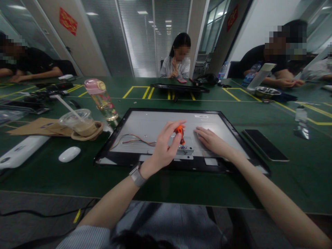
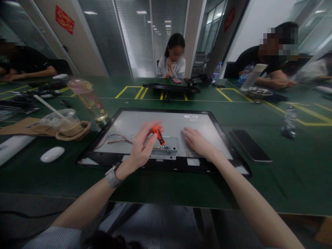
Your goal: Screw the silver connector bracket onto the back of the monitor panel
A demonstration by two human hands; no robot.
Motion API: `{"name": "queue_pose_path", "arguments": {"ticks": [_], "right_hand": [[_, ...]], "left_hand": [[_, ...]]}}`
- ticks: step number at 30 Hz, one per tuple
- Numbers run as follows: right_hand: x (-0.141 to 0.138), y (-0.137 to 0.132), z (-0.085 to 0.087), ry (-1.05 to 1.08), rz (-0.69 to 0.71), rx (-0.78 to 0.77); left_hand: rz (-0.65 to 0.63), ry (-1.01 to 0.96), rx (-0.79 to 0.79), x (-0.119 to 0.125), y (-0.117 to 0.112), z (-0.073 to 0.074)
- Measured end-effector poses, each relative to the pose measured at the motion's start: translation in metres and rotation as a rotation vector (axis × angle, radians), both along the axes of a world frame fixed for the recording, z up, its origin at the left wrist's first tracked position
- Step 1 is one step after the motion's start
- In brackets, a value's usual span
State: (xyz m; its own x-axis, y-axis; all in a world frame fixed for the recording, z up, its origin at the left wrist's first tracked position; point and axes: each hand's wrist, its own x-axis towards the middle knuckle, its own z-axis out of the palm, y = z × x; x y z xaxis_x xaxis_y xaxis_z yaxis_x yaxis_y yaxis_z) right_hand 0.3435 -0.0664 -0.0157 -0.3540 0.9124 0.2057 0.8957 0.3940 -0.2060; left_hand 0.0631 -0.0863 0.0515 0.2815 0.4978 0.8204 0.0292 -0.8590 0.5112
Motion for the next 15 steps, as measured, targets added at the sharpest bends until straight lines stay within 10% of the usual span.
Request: {"name": "queue_pose_path", "arguments": {"ticks": [15], "right_hand": [[0.0019, 0.0019, -0.0047, -0.006, 0.009, 0.004]], "left_hand": [[-0.063, 0.055, 0.014, 0.0018, 0.0008, -0.0059]]}}
